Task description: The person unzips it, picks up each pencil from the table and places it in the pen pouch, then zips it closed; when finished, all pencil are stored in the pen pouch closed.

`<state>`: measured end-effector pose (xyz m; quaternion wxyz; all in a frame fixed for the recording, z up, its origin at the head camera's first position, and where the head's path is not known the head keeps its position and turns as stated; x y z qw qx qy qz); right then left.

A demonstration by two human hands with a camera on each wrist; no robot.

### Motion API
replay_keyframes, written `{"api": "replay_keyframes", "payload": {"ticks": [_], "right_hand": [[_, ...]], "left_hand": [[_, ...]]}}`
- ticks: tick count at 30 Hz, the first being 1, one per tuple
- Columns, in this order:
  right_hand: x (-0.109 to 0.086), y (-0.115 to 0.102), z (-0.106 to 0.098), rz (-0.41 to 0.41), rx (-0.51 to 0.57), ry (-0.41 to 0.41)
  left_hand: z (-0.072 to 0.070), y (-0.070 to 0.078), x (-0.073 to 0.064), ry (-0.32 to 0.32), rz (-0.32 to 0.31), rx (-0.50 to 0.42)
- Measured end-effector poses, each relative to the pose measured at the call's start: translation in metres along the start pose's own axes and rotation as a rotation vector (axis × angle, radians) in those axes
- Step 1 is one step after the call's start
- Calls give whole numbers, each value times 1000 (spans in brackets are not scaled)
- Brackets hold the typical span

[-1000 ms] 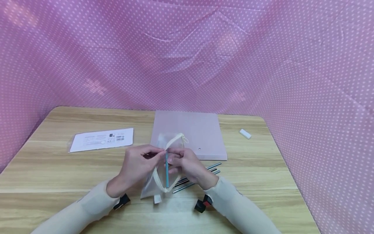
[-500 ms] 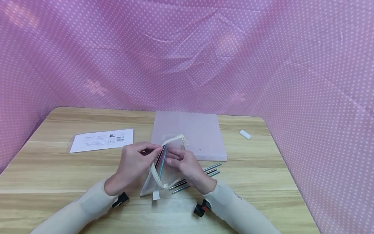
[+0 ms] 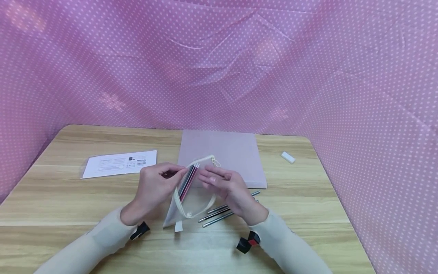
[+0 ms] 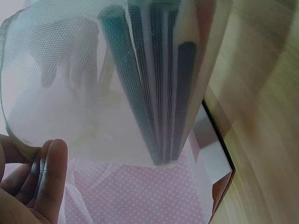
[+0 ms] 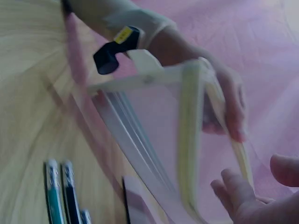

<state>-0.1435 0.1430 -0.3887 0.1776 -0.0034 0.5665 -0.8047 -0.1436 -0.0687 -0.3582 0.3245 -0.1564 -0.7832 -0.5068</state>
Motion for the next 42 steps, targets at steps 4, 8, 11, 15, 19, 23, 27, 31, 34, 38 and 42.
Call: {"api": "replay_keyframes", "payload": {"ticks": [4, 8, 11, 15, 19, 23, 27, 31, 34, 38, 42], "right_hand": [[-4, -10, -15, -39, 33, -14], [-8, -21, -30, -79, 62, 10], [-9, -26, -44, -111, 39, 74], [-7, -23, -63, -160, -201, 167], [-6, -13, -75, -183, -630, 105], [-5, -1, -77, -255, -989, -97], [-8, 10, -75, -359, -1237, -271], [-9, 17, -74, -397, -1390, -333], [-7, 20, -74, -406, -1443, -317], [-4, 21, -77, -387, -1454, -301], [-1, 21, -80, -354, -1424, -295]], "left_hand": [[0, -2, 1, 4, -16, 13], [-1, -3, 1, 15, -20, 17], [-2, -2, 1, 20, -22, 16], [-2, -2, 2, 25, -21, 20], [-2, -2, 2, 27, -14, 25], [-2, -2, 2, 18, -19, 32], [-2, -1, 2, 11, -29, 35], [-2, 0, 2, 14, -39, 26], [-2, 1, 2, 14, -44, 22], [-2, 1, 2, 2, -57, 18], [-2, 1, 1, -8, -68, 15]]}}
Point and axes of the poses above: each hand's wrist, its own x-axis towards the middle knuckle, its own z-axis out of the palm, y = z × x, the point moved 4 cm from there along x, towards the middle knuckle, and after that the axes turned 12 degrees about y, right-handed, at the moved point
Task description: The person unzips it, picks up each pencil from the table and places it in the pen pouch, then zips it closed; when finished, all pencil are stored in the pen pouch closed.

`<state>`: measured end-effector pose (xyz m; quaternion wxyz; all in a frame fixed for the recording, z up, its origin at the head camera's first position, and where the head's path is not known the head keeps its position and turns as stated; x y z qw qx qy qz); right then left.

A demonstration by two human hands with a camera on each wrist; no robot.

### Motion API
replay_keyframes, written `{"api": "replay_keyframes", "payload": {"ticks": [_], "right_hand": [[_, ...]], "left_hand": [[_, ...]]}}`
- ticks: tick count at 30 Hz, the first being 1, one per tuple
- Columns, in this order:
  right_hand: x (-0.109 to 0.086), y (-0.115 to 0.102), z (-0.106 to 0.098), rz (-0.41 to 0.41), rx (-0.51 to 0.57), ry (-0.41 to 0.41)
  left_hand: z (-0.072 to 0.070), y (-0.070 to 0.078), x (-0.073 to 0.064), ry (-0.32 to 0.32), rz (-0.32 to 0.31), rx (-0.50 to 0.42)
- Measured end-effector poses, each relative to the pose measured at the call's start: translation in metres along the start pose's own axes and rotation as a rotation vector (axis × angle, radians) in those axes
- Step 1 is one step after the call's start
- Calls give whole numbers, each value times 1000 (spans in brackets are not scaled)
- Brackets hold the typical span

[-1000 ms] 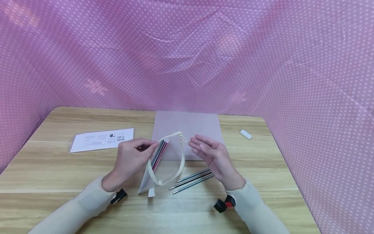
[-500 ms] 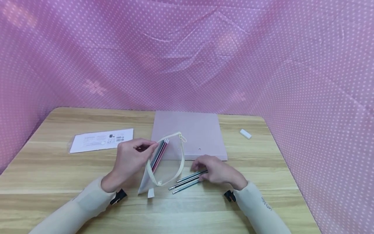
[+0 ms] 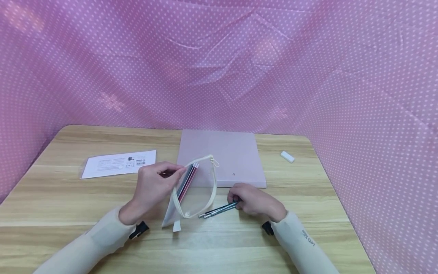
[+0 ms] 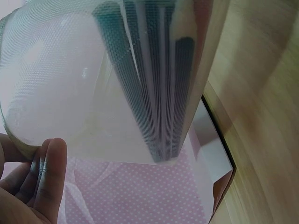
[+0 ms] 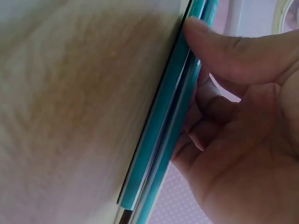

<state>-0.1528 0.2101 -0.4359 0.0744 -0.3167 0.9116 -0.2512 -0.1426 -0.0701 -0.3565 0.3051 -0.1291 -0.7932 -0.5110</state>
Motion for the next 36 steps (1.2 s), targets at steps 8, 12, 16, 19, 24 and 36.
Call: {"api": "replay_keyframes", "payload": {"ticks": [8, 12, 16, 19, 24, 36], "right_hand": [[3, 2, -2, 1, 34, 21], [3, 2, -2, -7, 24, 49], [3, 1, -3, -14, 4, 90], [1, -1, -8, -37, -25, 137], [-3, -4, -24, -49, -70, 241], [-2, -12, -55, 0, 3, 680]], "left_hand": [[1, -2, -1, 2, 3, -2], [1, -2, -1, 2, 3, -3], [0, -1, -1, 2, 0, 0], [0, -2, -1, 7, 0, 1], [0, -3, 1, 29, 17, 5], [-1, -7, 2, 50, 24, 14]]}}
Point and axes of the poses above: each hand's wrist, its own x-axis towards the middle knuckle, its own z-axis out of the palm, y = z × x, the point moved 4 cm from there along x, towards the middle knuckle, and after that the axes turned 12 degrees about y, right-handed, at the moved point
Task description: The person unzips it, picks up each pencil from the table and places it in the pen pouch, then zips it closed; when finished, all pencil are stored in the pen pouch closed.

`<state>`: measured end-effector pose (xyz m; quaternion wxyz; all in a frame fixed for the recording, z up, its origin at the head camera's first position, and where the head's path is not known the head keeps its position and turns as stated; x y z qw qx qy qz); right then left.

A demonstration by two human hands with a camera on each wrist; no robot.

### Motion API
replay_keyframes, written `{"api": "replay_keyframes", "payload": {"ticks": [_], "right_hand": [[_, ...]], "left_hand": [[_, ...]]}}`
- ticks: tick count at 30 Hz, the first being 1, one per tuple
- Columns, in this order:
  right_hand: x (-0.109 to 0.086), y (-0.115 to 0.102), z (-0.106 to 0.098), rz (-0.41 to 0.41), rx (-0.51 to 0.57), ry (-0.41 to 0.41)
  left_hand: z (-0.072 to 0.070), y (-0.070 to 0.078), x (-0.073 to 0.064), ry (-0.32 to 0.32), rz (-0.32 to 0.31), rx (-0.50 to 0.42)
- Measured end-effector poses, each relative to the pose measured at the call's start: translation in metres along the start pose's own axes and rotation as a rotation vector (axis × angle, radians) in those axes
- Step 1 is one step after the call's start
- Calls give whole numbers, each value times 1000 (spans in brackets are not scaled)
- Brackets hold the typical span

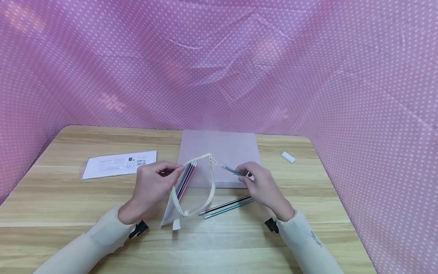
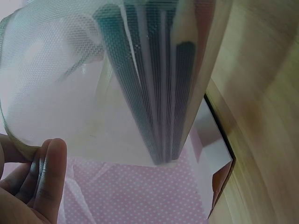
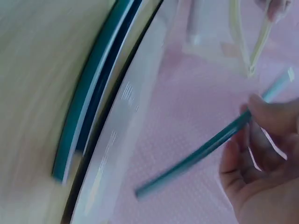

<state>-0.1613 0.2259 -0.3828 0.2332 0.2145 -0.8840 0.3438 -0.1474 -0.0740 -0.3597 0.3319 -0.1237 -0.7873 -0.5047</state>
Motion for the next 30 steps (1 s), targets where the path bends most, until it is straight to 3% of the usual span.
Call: {"api": "replay_keyframes", "payload": {"ticks": [4, 8, 11, 14, 19, 22, 25, 30], "right_hand": [[4, -6, 3, 191, 193, 62], [6, -11, 11, 406, 530, 85], [7, -17, 20, 531, 786, 47], [6, -28, 31, 597, 956, -68], [-1, -47, 47, 616, 955, -317], [-4, -52, 54, 646, 911, -406], [-5, -52, 59, 708, 907, -416], [-4, -48, 66, 803, 938, -345]], "left_hand": [[0, 0, 0, -4, 3, 5], [1, 0, -1, -7, 7, 13], [1, 0, -1, -10, 4, 11], [1, 0, 0, -8, -2, 8], [2, 0, 0, -7, 0, 5], [2, 0, -1, -11, 2, -1], [2, 0, -2, -16, 3, -1], [4, 2, -3, -37, 7, 3]]}}
Point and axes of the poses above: each hand's wrist, its own x-axis towards the middle knuckle, its own z-axis out of the palm, y = z × x, the point moved 4 cm from there along x, towards the middle knuckle, and after that the axes turned 12 degrees about y, right-handed, at the moved point
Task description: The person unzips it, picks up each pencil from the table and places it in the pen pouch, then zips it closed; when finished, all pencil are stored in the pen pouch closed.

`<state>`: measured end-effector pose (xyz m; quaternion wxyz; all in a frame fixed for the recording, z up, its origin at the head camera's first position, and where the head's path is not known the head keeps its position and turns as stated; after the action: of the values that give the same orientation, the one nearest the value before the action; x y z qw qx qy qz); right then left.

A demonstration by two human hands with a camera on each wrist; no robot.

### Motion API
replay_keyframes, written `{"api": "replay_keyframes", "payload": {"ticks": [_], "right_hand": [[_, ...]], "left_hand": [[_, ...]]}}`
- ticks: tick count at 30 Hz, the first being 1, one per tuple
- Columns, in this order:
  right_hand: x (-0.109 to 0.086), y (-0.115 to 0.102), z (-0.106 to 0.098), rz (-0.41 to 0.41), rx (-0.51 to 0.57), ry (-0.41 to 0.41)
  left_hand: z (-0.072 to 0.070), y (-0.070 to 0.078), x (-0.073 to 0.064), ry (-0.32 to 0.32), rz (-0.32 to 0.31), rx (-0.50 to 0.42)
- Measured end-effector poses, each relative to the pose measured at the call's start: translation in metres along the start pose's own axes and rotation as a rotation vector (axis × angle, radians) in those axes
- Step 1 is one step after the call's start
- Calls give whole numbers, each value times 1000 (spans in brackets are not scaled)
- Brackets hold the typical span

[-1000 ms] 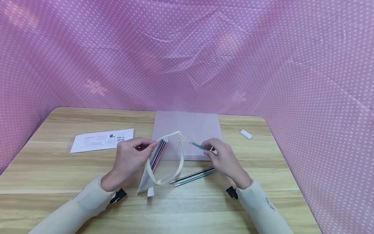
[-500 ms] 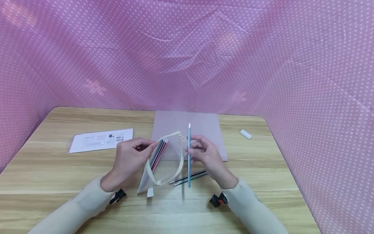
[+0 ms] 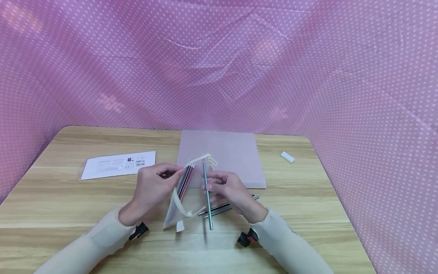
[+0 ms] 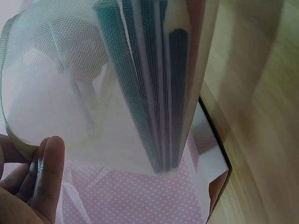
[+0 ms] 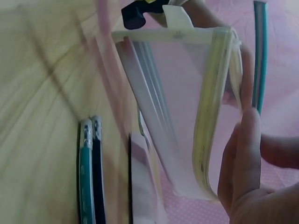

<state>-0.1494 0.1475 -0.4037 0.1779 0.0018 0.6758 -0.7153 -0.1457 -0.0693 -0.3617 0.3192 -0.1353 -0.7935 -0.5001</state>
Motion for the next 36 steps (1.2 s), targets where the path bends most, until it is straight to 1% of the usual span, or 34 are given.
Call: {"api": "replay_keyframes", "payload": {"ticks": [3, 5, 12, 17, 20, 22, 24, 27, 29, 32, 34, 36], "right_hand": [[2, 2, 2, 0, 19, 33], [3, 2, 3, -3, 30, 41], [5, 3, 13, 17, 60, 31], [7, 9, 20, 62, 65, 7], [9, 12, 24, 73, 61, 38], [10, 14, 26, 64, 53, 81], [12, 15, 28, 42, 22, 125], [13, 17, 30, 9, -28, 175], [12, 17, 31, -17, -30, 178], [10, 16, 30, -53, 3, 164], [8, 15, 30, -73, 29, 146], [6, 13, 28, -73, 46, 141]], "left_hand": [[1, 3, -2, -16, 9, -13], [3, 4, -3, -25, 17, -20], [8, 8, -9, -57, 54, -55], [11, 11, -15, -86, 41, -67], [13, 13, -18, -104, 26, -81], [14, 15, -19, -117, 17, -84], [14, 16, -19, -127, 11, -87], [14, 17, -18, -121, 15, -73], [12, 15, -16, -108, 18, -55], [11, 11, -13, -88, 19, -35], [10, 7, -11, -85, 5, -25], [9, 4, -10, -83, -7, -21]]}}
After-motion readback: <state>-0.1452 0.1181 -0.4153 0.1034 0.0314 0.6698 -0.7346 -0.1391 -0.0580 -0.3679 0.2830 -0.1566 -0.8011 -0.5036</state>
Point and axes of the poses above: each hand's wrist, its own x-axis towards the middle knuckle, its own z-axis out of the palm, y = z × x, the point moved 4 cm from there along x, towards the middle knuckle, and after that the axes turned 12 degrees about y, right-handed, at the moved point
